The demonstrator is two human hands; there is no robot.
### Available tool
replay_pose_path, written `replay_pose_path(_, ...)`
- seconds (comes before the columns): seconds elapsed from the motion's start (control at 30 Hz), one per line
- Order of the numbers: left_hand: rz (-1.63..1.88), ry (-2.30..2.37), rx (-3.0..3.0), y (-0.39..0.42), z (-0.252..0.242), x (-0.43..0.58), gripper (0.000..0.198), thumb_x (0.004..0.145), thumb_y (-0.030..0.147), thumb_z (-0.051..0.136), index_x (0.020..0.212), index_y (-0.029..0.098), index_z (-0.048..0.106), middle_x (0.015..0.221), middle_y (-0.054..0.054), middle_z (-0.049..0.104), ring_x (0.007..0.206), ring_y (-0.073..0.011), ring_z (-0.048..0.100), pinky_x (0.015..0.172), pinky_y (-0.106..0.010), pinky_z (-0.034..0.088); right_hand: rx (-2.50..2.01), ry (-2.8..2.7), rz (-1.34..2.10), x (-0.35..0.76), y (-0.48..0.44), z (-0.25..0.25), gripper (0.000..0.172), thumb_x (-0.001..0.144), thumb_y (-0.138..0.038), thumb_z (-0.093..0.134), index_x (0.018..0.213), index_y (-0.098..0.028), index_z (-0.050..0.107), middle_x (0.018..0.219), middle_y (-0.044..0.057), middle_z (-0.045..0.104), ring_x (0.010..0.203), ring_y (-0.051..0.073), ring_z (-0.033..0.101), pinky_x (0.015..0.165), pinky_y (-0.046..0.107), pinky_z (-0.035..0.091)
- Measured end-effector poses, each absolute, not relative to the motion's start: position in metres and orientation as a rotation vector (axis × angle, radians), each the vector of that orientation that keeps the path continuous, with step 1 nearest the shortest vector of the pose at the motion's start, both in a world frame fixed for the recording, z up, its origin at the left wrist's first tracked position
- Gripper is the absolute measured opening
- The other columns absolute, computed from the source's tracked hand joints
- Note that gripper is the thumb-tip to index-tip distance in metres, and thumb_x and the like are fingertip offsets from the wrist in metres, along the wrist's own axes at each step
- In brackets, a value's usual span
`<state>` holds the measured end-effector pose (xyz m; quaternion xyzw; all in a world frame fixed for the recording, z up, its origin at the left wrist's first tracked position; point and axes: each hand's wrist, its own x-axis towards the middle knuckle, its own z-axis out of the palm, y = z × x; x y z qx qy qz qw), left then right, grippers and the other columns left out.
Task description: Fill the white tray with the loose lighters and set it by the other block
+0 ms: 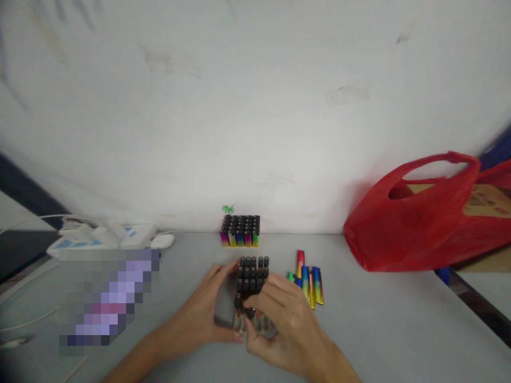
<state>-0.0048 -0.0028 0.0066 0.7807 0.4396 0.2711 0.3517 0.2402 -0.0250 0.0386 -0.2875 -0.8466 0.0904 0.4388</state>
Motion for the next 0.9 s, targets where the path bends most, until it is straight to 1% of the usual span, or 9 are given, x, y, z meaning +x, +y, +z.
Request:
replay_pose_path(0.07, 0.701, 1.139, 2.022, -0.0026, 0.0068, -0.0045, 0.136, 0.06, 0.046, 0.111, 0.172, 0.027, 0.035, 0.163, -0.02, 0.051, 0.152, -0.0454, 0.047, 0.131, -0.063, 0.035, -0.717, -2.115, 0.204, 0.24, -0.0253, 0.0393, 0.036, 0.082, -0.006, 0.07, 0.113, -0.024, 0.07, 0.091, 0.005, 0.078, 0.082, 0.024, 0.069, 0.077, 0.038, 0.058)
replay_pose_path(0.2, 0.693, 1.147, 2.012, -0.0024, 0.0072, -0.0039, 0.137, 0.059, 0.046, 0.111, 0.171, 0.025, 0.035, 0.162, -0.02, 0.051, 0.151, -0.0455, 0.047, 0.132, -0.063, 0.035, -0.739, -2.127, 0.186, 0.2402, -0.0263, 0.0423, 0.037, 0.08, -0.008, 0.07, 0.113, -0.025, 0.071, 0.091, 0.005, 0.078, 0.083, 0.025, 0.07, 0.076, 0.039, 0.057)
replay_pose_path(0.3, 0.693, 1.149, 2.013, -0.0028, 0.0069, -0.004, 0.135, 0.06, 0.046, 0.11, 0.171, 0.025, 0.036, 0.162, -0.02, 0.051, 0.151, -0.045, 0.047, 0.131, -0.062, 0.035, -0.746, -2.125, 0.183, 0.2405, -0.0272, 0.0455, 0.035, 0.084, -0.01, 0.069, 0.115, -0.025, 0.069, 0.09, 0.005, 0.078, 0.082, 0.024, 0.07, 0.074, 0.038, 0.055)
replay_pose_path(0.4, 0.704, 1.151, 2.005, -0.0027, 0.0054, -0.0046, 0.136, 0.059, 0.047, 0.11, 0.172, 0.028, 0.036, 0.162, -0.018, 0.052, 0.151, -0.046, 0.047, 0.13, -0.063, 0.037, -0.757, -2.134, 0.206, 0.2405, -0.0274, 0.0474, 0.033, 0.087, -0.01, 0.069, 0.116, -0.025, 0.068, 0.084, 0.002, 0.075, 0.078, 0.023, 0.067, 0.072, 0.036, 0.052)
replay_pose_path(0.5, 0.722, 1.147, 2.003, -0.002, 0.0039, -0.0048, 0.138, 0.057, 0.05, 0.11, 0.172, 0.029, 0.037, 0.162, -0.018, 0.053, 0.151, -0.0474, 0.047, 0.131, -0.063, 0.036, -0.751, -2.137, 0.229, 0.2407, -0.027, 0.046, 0.035, 0.084, -0.008, 0.069, 0.114, -0.025, 0.068, 0.083, 0.002, 0.073, 0.078, 0.023, 0.066, 0.07, 0.035, 0.051)
replay_pose_path(0.6, 0.721, 1.138, 2.007, -0.0016, 0.0047, -0.0044, 0.138, 0.057, 0.049, 0.111, 0.172, 0.029, 0.037, 0.162, -0.018, 0.053, 0.15, -0.0473, 0.047, 0.13, -0.063, 0.036, -0.755, -2.137, 0.248, 0.2412, -0.0265, 0.0428, 0.037, 0.082, -0.006, 0.069, 0.114, -0.025, 0.068, 0.084, 0.002, 0.074, 0.08, 0.023, 0.067, 0.073, 0.036, 0.052)
replay_pose_path(0.7, 0.709, 1.143, 2.0, -0.0019, 0.0073, -0.0037, 0.137, 0.058, 0.045, 0.111, 0.171, 0.028, 0.037, 0.162, -0.019, 0.052, 0.15, -0.0456, 0.047, 0.131, -0.062, 0.036, -0.762, -2.137, 0.231, 0.2417, -0.0261, 0.0407, 0.034, 0.088, -0.009, 0.072, 0.118, -0.025, 0.068, 0.086, 0.002, 0.076, 0.081, 0.023, 0.068, 0.075, 0.037, 0.052)
replay_pose_path(0.8, 0.705, 1.145, 1.999, -0.0023, 0.0085, -0.0034, 0.137, 0.058, 0.042, 0.111, 0.171, 0.027, 0.036, 0.162, -0.019, 0.052, 0.15, -0.0444, 0.048, 0.13, -0.062, 0.036, -0.768, -2.14, 0.22, 0.2413, -0.0264, 0.0406, 0.031, 0.096, -0.012, 0.072, 0.124, -0.025, 0.067, 0.085, 0.001, 0.075, 0.079, 0.021, 0.067, 0.074, 0.035, 0.052)
replay_pose_path(0.9, 0.71, 1.145, 2.004, -0.0021, 0.0079, -0.0036, 0.137, 0.058, 0.043, 0.111, 0.172, 0.029, 0.036, 0.162, -0.018, 0.052, 0.15, -0.0446, 0.048, 0.13, -0.062, 0.037, -0.773, -2.131, 0.234, 0.2402, -0.0278, 0.0414, 0.031, 0.099, -0.012, 0.071, 0.127, -0.025, 0.066, 0.086, 0.001, 0.074, 0.079, 0.021, 0.066, 0.075, 0.035, 0.052)
